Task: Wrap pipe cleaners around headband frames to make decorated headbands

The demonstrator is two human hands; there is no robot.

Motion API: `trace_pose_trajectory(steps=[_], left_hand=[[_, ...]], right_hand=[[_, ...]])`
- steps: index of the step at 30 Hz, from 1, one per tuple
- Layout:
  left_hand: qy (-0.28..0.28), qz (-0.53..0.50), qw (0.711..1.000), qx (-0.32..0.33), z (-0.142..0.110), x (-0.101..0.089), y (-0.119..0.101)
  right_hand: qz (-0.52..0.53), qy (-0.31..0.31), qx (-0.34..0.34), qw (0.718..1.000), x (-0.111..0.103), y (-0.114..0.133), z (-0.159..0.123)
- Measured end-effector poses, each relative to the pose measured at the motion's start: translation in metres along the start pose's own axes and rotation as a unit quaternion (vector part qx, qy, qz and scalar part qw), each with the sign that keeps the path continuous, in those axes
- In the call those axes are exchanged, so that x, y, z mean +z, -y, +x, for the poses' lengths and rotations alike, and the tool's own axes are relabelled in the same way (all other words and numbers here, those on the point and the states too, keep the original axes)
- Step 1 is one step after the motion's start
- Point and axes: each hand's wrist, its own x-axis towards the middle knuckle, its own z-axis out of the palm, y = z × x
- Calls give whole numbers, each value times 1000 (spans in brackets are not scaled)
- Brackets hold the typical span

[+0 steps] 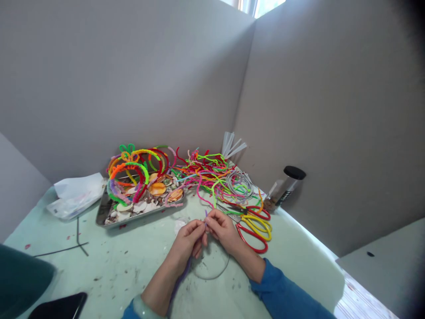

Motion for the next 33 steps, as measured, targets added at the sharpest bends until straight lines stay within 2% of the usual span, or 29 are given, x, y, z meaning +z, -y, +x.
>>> trace_pose_trajectory(steps=[4,9,15,19,23,29,33], left_hand=[[-10,-13,1000,-6,0,0,0],[-28,14,999,22,0,-1,0],[-82,101,990,54,0,1,-2],[-106,179,973,98,1,0,1],[-101,232,959,125,0,-3,5],[-74,231,963,119,-2,-2,5],[-47,232,965,113,-4,1,5]], right_hand=[[-9,-7,-5,1000,-1,3,0],[-31,-6,-12,999,-3,1,0],[-27,-4,-9,1000,-2,-4,0],[-30,-13,-16,999,-2,-6,1],[-37,-14,-12,999,-2,-7,2],[-29,8,-1,1000,-1,-10,2],[-19,-27,-2,999,-4,-10,4]])
